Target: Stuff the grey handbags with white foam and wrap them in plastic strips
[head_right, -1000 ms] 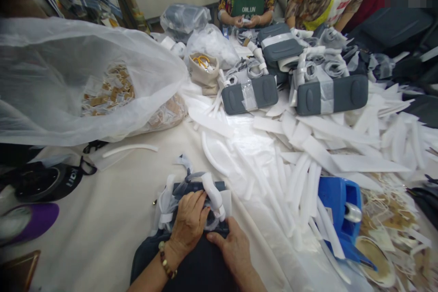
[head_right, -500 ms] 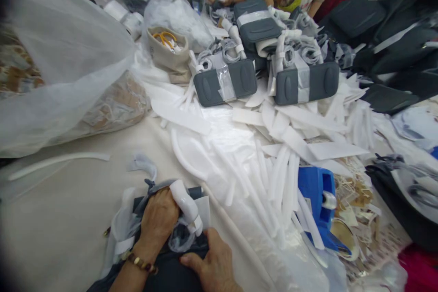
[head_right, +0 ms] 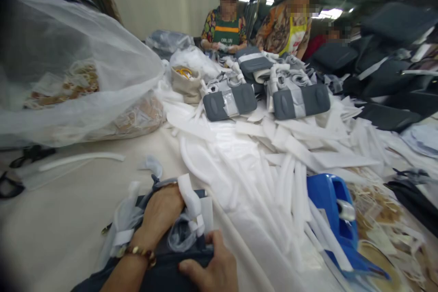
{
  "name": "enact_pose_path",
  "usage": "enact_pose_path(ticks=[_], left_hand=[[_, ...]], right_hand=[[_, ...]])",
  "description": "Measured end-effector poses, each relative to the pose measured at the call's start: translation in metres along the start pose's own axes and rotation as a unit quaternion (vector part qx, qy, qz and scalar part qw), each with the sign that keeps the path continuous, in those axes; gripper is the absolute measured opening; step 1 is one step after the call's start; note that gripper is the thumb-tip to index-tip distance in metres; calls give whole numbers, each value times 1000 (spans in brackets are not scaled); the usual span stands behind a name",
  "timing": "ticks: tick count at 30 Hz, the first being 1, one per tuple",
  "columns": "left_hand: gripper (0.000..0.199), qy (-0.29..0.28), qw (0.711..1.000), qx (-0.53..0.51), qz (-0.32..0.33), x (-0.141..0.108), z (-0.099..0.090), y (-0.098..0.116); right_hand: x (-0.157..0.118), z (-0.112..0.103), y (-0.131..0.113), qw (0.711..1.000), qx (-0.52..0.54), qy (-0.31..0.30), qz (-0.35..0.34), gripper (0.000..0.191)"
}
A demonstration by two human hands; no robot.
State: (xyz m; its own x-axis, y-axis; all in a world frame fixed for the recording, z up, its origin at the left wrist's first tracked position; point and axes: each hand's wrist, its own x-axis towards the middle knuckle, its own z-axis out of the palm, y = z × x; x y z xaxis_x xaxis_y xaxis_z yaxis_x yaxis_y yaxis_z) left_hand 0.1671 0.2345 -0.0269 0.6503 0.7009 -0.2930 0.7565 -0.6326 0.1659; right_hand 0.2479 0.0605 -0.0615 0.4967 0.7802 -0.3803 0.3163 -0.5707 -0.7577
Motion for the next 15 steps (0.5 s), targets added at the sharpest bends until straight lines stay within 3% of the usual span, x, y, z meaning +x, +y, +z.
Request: enact_pose_path(ticks=[5,11,15], left_hand=[[30,26,1000,13,5,-30,-2,10],[31,40,999,15,-16,-102,15,32],[31,55,998,-9,0,-123,26,36]], right_hand=[[-15,-20,-20,1000,8,-12,-7,45],[-71,-24,11,998,-10,-44,-38,49],[-96,-13,25,998,-14,-33,-57,48]])
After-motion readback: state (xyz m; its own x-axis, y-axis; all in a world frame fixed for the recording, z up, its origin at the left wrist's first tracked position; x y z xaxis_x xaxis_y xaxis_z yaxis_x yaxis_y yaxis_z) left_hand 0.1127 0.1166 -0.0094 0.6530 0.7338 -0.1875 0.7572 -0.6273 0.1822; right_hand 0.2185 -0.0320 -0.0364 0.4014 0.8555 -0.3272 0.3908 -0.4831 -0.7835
